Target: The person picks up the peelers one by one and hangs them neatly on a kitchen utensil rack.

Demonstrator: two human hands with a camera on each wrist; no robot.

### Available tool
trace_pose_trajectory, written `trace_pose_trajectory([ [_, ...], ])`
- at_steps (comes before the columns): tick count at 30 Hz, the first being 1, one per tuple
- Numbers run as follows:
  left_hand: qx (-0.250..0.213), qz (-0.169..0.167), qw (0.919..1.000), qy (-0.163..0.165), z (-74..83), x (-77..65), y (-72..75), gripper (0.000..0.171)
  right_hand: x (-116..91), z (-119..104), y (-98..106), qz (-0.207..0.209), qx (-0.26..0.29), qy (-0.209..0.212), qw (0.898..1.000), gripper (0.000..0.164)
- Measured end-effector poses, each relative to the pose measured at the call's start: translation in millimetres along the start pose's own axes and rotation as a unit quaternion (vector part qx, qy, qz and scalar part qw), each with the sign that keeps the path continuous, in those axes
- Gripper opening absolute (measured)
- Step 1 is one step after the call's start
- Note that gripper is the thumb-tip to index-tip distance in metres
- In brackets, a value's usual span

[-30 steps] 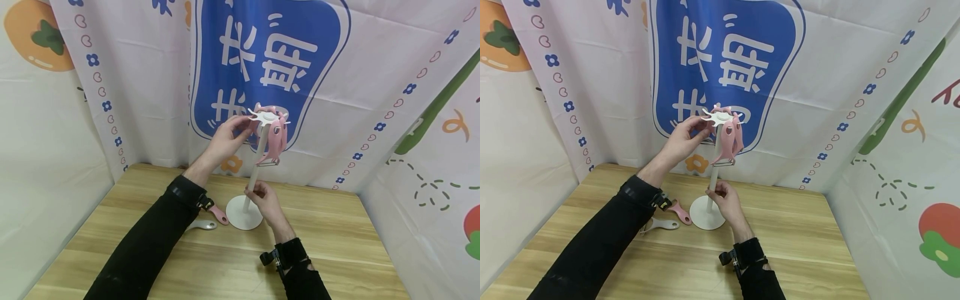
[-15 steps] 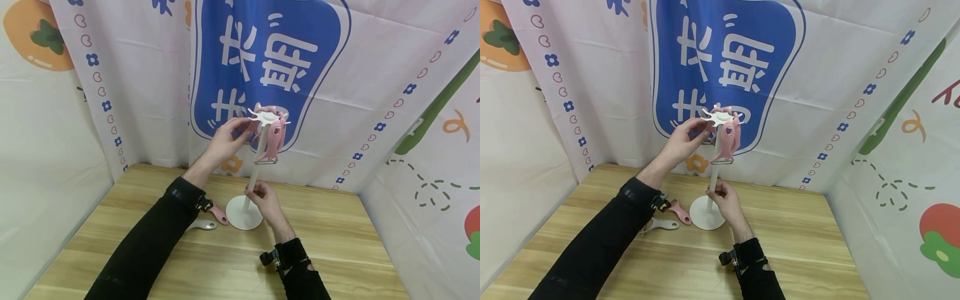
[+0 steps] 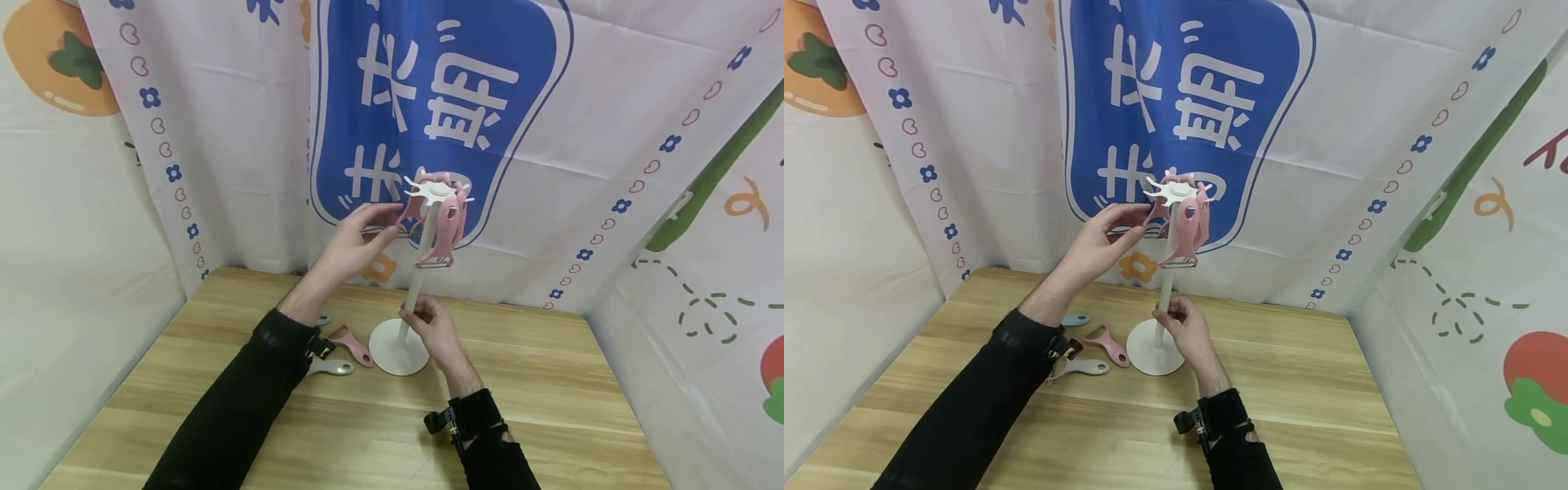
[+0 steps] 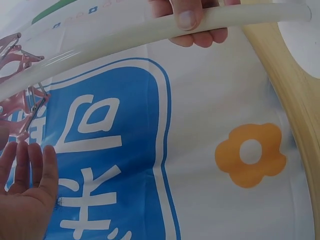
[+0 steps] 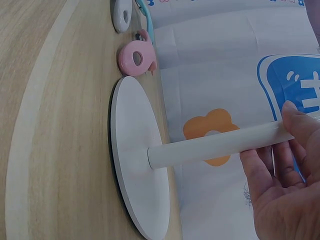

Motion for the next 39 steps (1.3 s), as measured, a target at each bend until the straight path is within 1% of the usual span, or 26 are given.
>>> trace_pose_trajectory([
  [4, 0.032, -0.006, 0.9994, -0.013, 0.6, -6.7, 2.5, 0.045, 0, -1, 0, -0.002, -0.001, 0.0, 1.0, 0.022],
  [8, 0.074, -0.017, 0.9969, -0.023, 2.0, -14.6, 3.4, 0.045, -1, -2, 0, -0.004, -0.006, 0.002, 1.0, 0.022],
  [12, 0.117, -0.033, 0.9923, -0.024, 2.3, -24.3, 4.0, 0.045, -1, -3, 0, -0.002, -0.004, -0.001, 1.0, 0.022],
  [19, 0.168, -0.047, 0.984, -0.034, 0.0, -38.8, 5.2, 0.049, 0, 1, 0, 0.001, -0.007, 0.0, 1.0, 0.023],
  [23, 0.195, -0.047, 0.9796, -0.021, -3.7, -47.2, 6.9, 0.05, 1, 3, 0, -0.003, -0.009, 0.0, 1.0, 0.024],
  [26, 0.203, -0.041, 0.9781, -0.014, -7.3, -53.6, 9.5, 0.052, 4, 13, 0, -0.004, -0.008, -0.005, 1.0, 0.027],
  [30, 0.219, -0.037, 0.9751, -0.011, -12.6, -62.0, 13.7, 0.053, 9, 28, 0, 0.009, -0.006, -0.008, 1.0, 0.028],
  [34, 0.226, -0.038, 0.9734, 0.006, -21.3, -70.4, 18.6, 0.054, 8, 30, 1, 0.017, 0.003, -0.005, 1.0, 0.029],
  [37, 0.229, -0.039, 0.9724, 0.023, -30.1, -76.9, 23.0, 0.052, 7, 29, 0, 0.017, 0.009, -0.003, 1.0, 0.028],
  [39, 0.233, -0.039, 0.9713, 0.028, -35.8, -80.4, 25.6, 0.051, 7, 28, 0, 0.016, 0.009, -0.002, 1.0, 0.027],
])
Point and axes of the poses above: each hand's wrist, its own x-axis towards the middle knuckle, its own y-axis out of the back of the hand, z = x × y, the point moved 8 cm from there along x, towards the middle knuckle, and after that the axes turned 2 degrees about -x, right-handed, at the moved point
